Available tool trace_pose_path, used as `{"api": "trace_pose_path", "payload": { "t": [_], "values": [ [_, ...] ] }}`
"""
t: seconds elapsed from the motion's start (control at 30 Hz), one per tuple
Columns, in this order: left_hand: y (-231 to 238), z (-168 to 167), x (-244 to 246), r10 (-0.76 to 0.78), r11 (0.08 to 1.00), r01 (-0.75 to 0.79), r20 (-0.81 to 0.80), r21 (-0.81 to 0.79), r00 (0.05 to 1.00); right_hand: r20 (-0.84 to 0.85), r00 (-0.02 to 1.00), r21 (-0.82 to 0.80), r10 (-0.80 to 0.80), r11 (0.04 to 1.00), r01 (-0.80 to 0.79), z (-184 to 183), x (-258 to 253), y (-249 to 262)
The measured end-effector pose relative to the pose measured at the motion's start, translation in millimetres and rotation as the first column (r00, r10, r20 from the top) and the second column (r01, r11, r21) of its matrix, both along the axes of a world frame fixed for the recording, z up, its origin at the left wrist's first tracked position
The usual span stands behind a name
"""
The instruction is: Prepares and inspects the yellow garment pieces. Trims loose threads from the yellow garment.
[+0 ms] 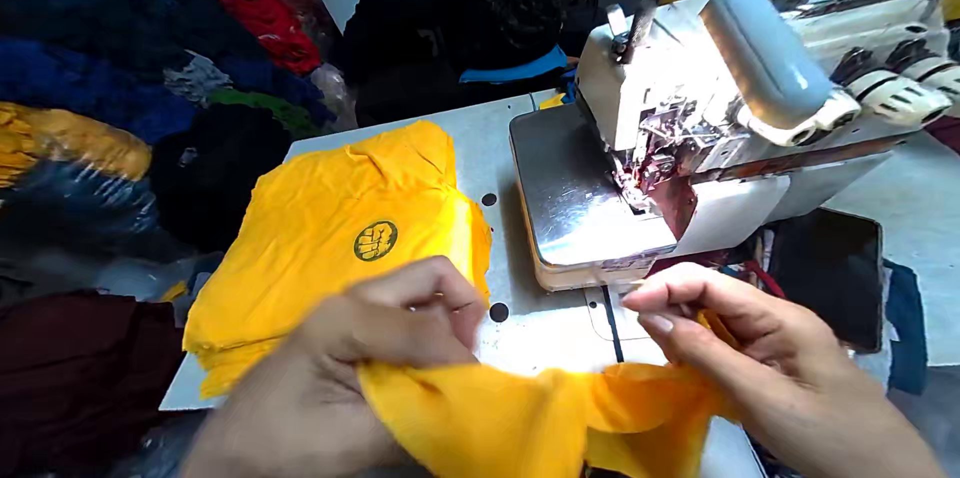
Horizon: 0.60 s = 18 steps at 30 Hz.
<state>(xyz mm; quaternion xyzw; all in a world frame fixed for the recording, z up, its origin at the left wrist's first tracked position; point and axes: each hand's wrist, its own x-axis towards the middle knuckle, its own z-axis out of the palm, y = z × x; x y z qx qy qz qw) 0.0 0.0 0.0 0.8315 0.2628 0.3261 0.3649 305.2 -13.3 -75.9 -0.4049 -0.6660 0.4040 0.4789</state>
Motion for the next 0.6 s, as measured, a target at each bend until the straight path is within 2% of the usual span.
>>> {"api": "trace_pose_path", "payload": {
  "t": [0.1, 0.2, 0.27, 0.37, 0.47, 0.53, 0.6],
  "values": [
    [2, -44, 35, -0.183, 0.979, 0.181, -0.008, -0.098, 0.983, -0.038, 0.997, 0.137, 0.062, 0.989, -0.056, 13, -27, -1],
    [-2, -63, 59, -0.197, 0.98, 0.197, 0.05, -0.005, 0.979, -0.046, 0.996, 0.251, 0.08, 0.966, -0.066, 22, -38, -1],
    [-2, -59, 54, -0.158, 0.987, 0.157, 0.028, 0.045, 0.987, -0.007, 0.999, 0.225, 0.049, 0.973, -0.046, 18, -27, 2],
    [-2, -45, 39, -0.11, 0.99, 0.111, -0.016, 0.087, 0.994, 0.111, 0.971, 0.101, 0.213, 0.969, -0.224, -5, -5, 1],
    [-7, -31, 28, -0.11, 0.988, 0.114, -0.046, 0.104, 0.993, 0.219, 0.917, 0.048, 0.333, 0.935, -0.351, -34, 9, -7],
    [-13, -18, 14, -0.095, 0.99, 0.103, -0.088, 0.095, 0.992, 0.227, 0.896, 0.006, 0.382, 0.919, -0.393, -40, 25, -13],
    [-18, 0, -7, -0.045, 0.997, 0.052, -0.114, 0.06, 0.992, 0.14, 0.891, -0.063, 0.433, 0.902, -0.428, -38, 46, -18]
  ]
}}
